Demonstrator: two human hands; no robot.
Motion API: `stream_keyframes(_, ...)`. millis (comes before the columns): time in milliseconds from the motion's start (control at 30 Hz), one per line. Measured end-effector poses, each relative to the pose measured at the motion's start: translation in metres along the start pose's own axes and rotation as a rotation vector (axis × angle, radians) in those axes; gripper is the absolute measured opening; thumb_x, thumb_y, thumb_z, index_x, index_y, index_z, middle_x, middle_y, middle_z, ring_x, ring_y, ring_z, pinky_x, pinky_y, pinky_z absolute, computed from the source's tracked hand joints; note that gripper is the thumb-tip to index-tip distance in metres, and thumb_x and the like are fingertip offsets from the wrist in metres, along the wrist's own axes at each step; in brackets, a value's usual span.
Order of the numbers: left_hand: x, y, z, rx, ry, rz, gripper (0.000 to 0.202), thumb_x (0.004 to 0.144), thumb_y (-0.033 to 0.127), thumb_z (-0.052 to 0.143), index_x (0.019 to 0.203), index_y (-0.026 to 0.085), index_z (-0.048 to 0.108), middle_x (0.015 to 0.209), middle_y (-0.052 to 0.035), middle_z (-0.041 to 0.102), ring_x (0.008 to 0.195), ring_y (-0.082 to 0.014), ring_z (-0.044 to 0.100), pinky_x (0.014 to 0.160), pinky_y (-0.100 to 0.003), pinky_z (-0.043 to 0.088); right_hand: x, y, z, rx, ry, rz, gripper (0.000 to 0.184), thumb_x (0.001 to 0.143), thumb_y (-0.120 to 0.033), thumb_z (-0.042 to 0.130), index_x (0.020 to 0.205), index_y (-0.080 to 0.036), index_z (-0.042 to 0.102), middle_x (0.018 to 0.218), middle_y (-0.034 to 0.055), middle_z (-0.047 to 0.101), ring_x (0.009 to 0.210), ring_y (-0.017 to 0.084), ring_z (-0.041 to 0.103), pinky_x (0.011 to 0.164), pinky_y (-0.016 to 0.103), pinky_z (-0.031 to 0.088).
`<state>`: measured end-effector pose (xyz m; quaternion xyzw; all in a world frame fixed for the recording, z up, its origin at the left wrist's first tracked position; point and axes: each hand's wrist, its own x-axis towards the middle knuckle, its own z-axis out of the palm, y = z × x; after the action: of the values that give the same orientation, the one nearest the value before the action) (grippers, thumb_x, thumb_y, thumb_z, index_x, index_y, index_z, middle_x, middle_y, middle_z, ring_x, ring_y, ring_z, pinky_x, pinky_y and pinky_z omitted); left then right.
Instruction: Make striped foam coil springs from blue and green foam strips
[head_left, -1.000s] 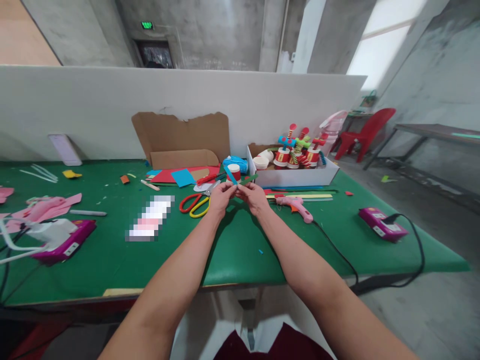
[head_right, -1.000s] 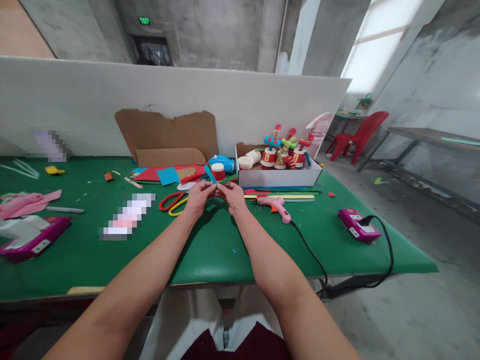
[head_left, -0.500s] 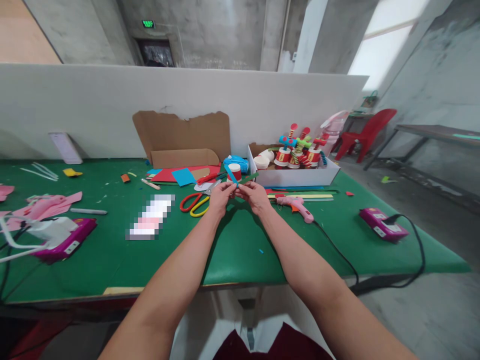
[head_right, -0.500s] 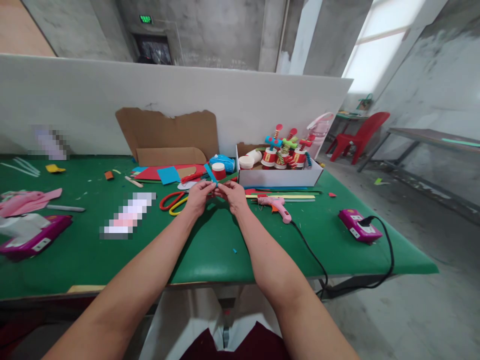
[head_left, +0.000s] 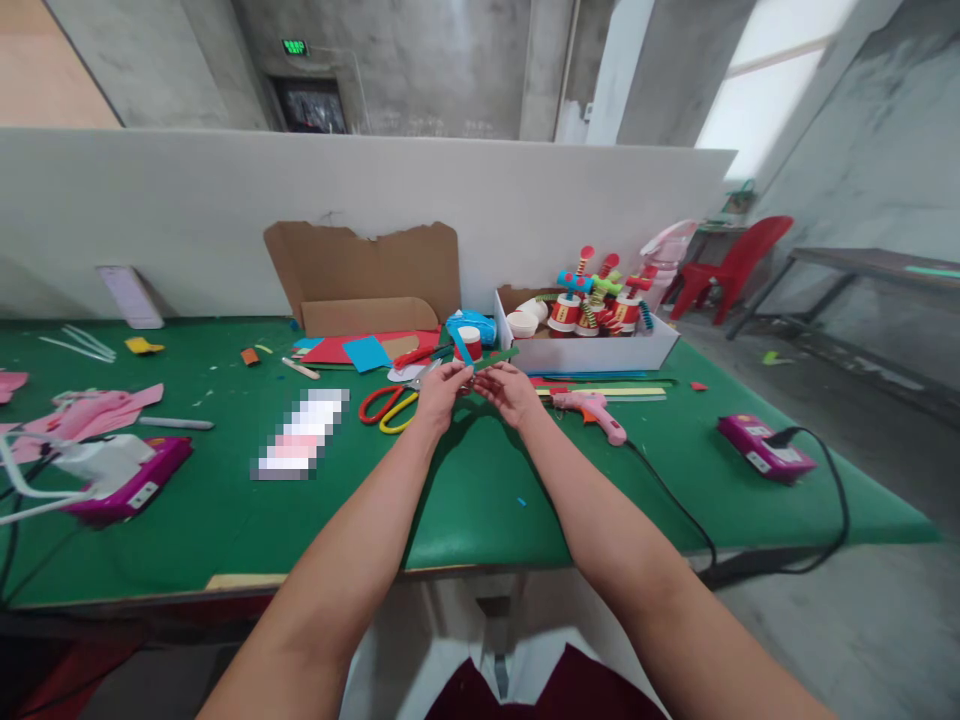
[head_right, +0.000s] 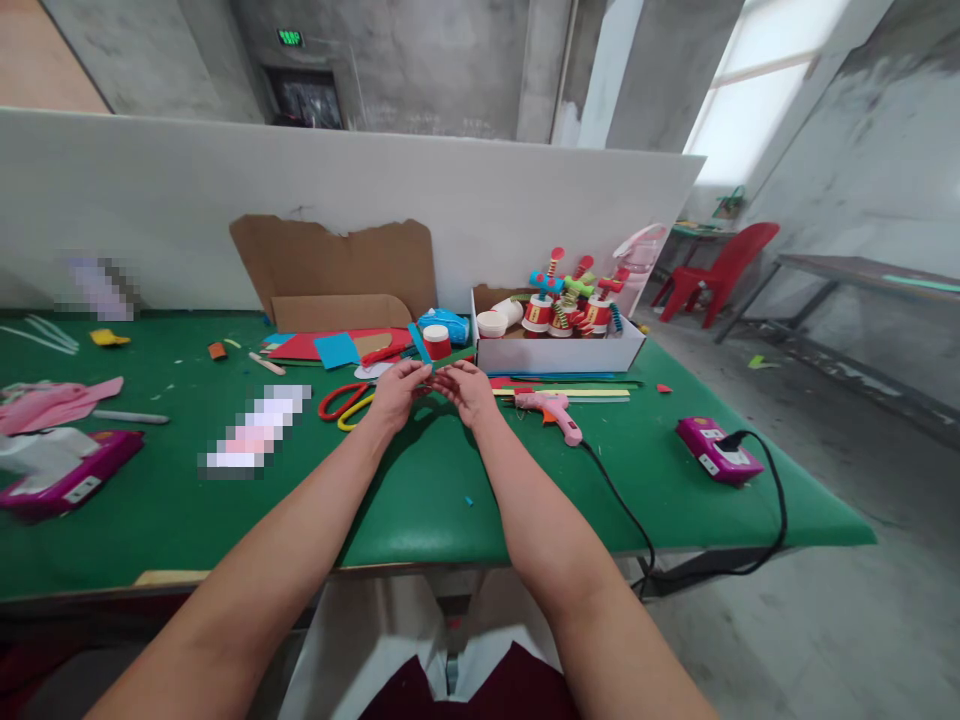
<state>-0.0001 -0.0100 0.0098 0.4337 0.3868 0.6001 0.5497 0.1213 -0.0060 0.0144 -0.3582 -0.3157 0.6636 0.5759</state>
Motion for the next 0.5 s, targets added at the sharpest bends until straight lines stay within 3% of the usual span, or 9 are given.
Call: stream_keyframes(500, 0.0038, -0.0053, -0.0024, 0.028, -0.041, 0.028, 0.038, 0.049, 0.043, 0.081, 0.065, 0.015, 0.062, 0.059, 0.0021, 0.059, 0.053, -0.0084, 0.051, 0.056, -0.023, 0.040, -0.0031, -0.0010, 0.0013, -0.030, -0.047, 0.050, 0.016, 0.066, -0.016, 0.076, 0.071, -0.017, 0.061, 0.059, -0.0036, 0.066, 0.054, 0.006, 0.061, 0.057, 0.016, 0.051)
